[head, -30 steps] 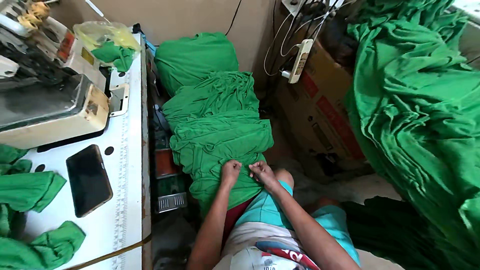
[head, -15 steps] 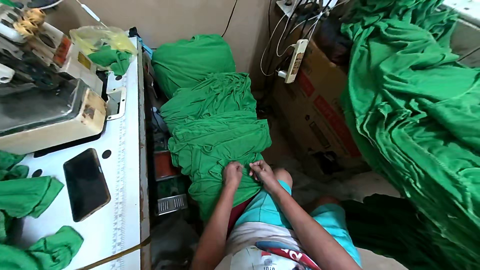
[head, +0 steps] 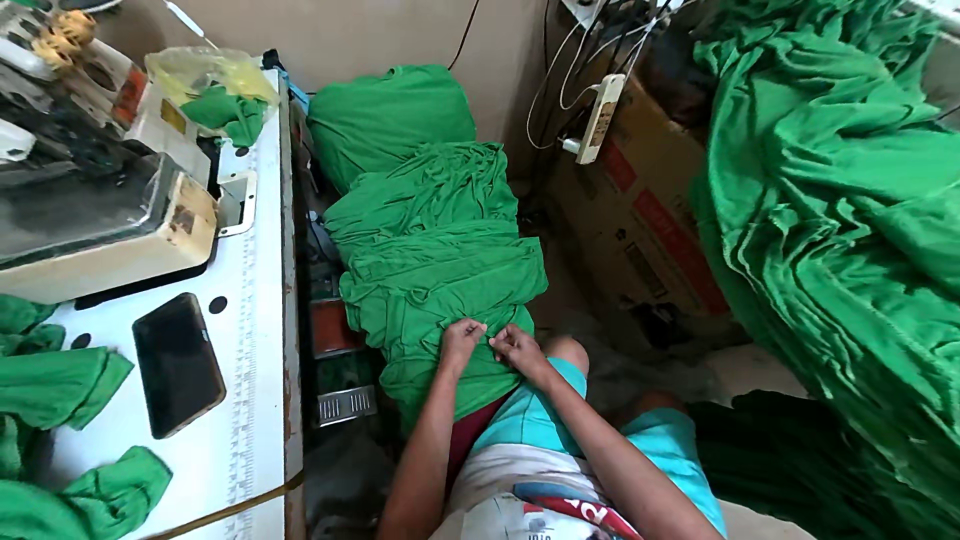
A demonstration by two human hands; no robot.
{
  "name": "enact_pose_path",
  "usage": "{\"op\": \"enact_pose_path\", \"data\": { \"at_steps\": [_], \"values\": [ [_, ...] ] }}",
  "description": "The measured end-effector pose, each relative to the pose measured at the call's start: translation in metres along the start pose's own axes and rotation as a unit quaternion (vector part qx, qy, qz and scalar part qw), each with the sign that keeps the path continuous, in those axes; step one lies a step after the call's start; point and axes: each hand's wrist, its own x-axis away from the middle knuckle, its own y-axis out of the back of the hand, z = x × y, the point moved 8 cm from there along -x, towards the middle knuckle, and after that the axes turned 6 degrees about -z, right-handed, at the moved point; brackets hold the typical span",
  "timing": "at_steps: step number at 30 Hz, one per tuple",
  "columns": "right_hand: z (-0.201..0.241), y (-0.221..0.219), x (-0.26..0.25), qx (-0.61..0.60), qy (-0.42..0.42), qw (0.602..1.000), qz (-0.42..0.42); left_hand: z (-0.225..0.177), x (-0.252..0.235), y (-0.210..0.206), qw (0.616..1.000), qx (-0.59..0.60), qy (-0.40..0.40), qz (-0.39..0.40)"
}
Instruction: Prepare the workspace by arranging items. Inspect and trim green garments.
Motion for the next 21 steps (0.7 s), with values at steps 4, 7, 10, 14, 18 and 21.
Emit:
{"op": "enact_pose_path", "data": {
  "at_steps": [4, 7, 10, 14, 18, 21],
  "values": [
    [-0.001, 0.001, -0.002, -0.033, -0.002, 0.999, -0.006, 0.002, 0.000, 0.000, 1.000, 0.025, 0.008, -0.003],
    [-0.004, 0.012, -0.001, -0.162, -0.021, 0.985, -0.050, 0.003, 0.001, 0.002, 0.995, 0.090, 0.034, -0.008],
    [-0.004, 0.023, 0.000, -0.270, -0.032, 0.959, -0.079, 0.005, 0.002, 0.007, 0.984, 0.171, 0.047, -0.006],
    [-0.007, 0.028, 0.001, -0.323, -0.025, 0.942, -0.093, 0.006, 0.005, 0.007, 0.985, 0.171, -0.011, 0.000],
    [0.001, 0.024, 0.004, -0.128, 0.000, 0.989, -0.081, -0.012, 0.027, 0.020, 0.990, 0.115, -0.057, -0.064],
    [0.007, 0.002, 0.005, 0.137, -0.003, 0.990, 0.032, -0.025, 0.064, 0.059, 0.966, -0.090, -0.115, -0.214]
  ]
}}
